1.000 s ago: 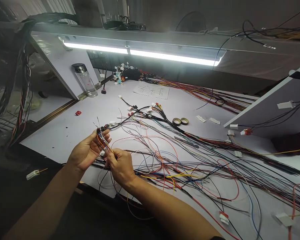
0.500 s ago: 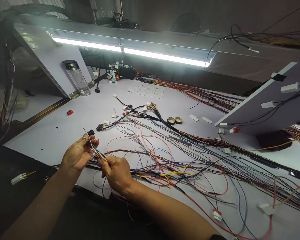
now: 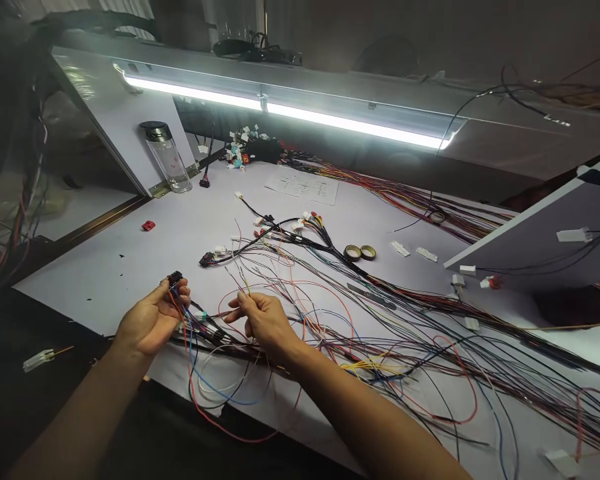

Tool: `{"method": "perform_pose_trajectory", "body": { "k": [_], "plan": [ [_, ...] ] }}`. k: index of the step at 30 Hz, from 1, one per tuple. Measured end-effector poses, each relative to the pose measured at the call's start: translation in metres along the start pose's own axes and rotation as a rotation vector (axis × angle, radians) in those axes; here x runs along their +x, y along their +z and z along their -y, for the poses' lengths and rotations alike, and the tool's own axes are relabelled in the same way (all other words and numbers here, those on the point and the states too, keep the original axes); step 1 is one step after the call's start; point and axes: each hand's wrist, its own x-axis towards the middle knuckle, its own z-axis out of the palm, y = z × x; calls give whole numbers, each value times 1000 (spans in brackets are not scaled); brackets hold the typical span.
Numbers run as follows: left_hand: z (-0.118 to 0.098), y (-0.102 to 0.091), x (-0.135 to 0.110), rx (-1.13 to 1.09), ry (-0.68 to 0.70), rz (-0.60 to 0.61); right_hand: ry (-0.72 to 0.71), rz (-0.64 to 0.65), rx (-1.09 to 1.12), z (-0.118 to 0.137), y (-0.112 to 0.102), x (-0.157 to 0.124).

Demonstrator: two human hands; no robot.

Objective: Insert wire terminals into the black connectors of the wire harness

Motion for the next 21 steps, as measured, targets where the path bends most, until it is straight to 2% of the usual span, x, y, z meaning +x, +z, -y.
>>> {"method": "perform_pose_trajectory", "body": {
  "k": [4, 14, 21],
  "plan": [
    [1, 9, 5, -12, -30, 81, -13, 73, 16, 0, 1, 10],
    [13, 52, 25, 24, -47, 281, 25, 177, 90, 2, -7, 40],
    [24, 47, 42, 154, -18, 314, 130, 301, 217, -12, -18, 54]
  ]
}}
